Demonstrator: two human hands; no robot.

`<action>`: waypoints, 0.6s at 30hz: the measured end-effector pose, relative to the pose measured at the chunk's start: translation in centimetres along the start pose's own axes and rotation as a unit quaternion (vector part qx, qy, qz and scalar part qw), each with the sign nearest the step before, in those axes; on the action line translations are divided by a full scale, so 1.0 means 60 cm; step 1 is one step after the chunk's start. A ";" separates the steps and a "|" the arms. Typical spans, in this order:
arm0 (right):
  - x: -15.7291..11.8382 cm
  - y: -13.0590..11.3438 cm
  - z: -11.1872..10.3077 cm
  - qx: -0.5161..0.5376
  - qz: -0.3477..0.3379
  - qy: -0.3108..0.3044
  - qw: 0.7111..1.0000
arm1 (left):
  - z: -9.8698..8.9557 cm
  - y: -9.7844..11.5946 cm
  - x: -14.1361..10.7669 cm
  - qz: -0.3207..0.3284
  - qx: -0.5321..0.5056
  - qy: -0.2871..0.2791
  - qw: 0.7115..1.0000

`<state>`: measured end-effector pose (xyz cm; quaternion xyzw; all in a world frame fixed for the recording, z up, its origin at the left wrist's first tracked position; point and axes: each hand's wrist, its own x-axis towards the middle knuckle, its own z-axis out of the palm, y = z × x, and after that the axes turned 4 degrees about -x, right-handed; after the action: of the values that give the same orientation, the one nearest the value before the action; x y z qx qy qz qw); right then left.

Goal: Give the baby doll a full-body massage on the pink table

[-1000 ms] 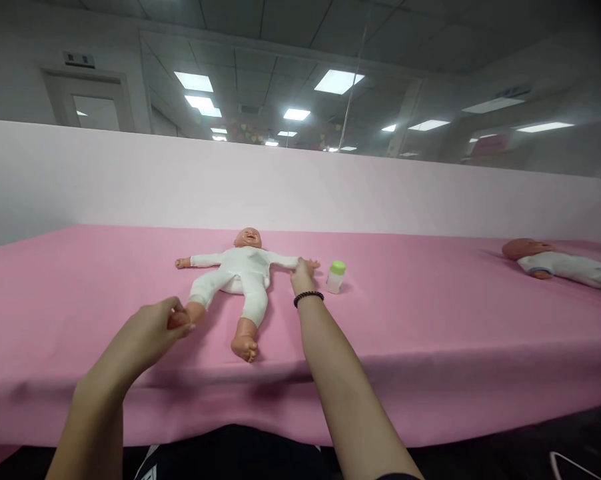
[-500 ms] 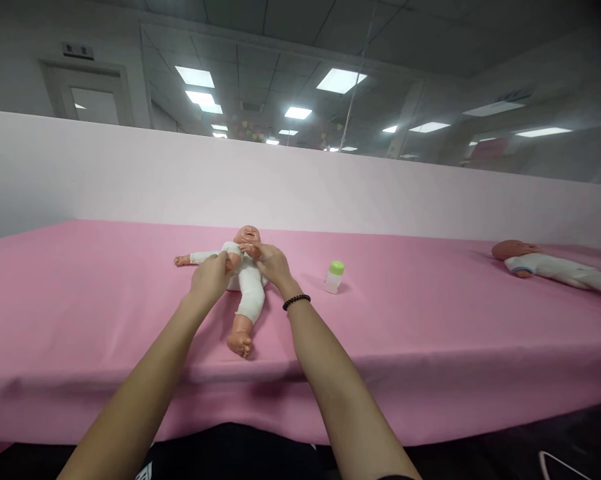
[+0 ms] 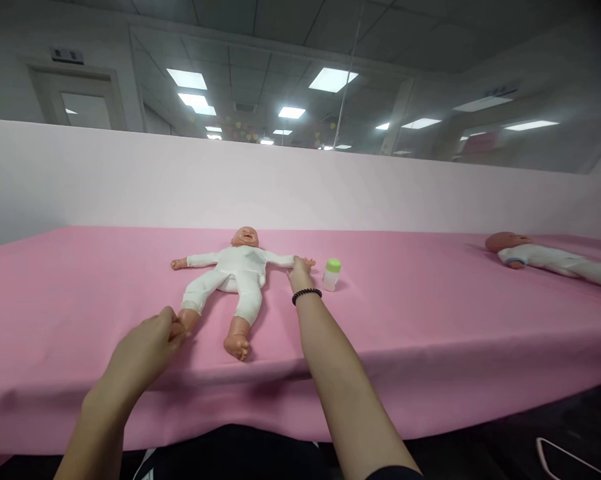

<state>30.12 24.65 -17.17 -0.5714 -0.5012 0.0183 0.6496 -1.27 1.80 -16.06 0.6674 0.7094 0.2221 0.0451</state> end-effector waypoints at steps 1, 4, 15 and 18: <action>0.001 -0.002 0.000 0.002 0.007 0.001 1.000 | 0.000 0.007 0.004 0.005 -0.003 0.006 1.000; -0.001 -0.022 0.009 0.014 0.043 0.005 0.999 | -0.015 0.050 0.033 0.023 -0.029 0.050 0.998; -0.045 -0.068 0.028 0.005 -0.201 -0.219 0.955 | 0.013 0.141 0.143 0.099 -0.016 0.066 0.993; -0.025 -0.057 0.020 0.067 -0.021 -0.090 0.993 | -0.009 0.096 0.099 0.076 -0.060 0.061 0.993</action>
<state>26.68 23.45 -15.74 -0.5119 -0.5675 0.0894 0.6387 3.25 7.45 -12.04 0.7007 0.6434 0.3074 0.0240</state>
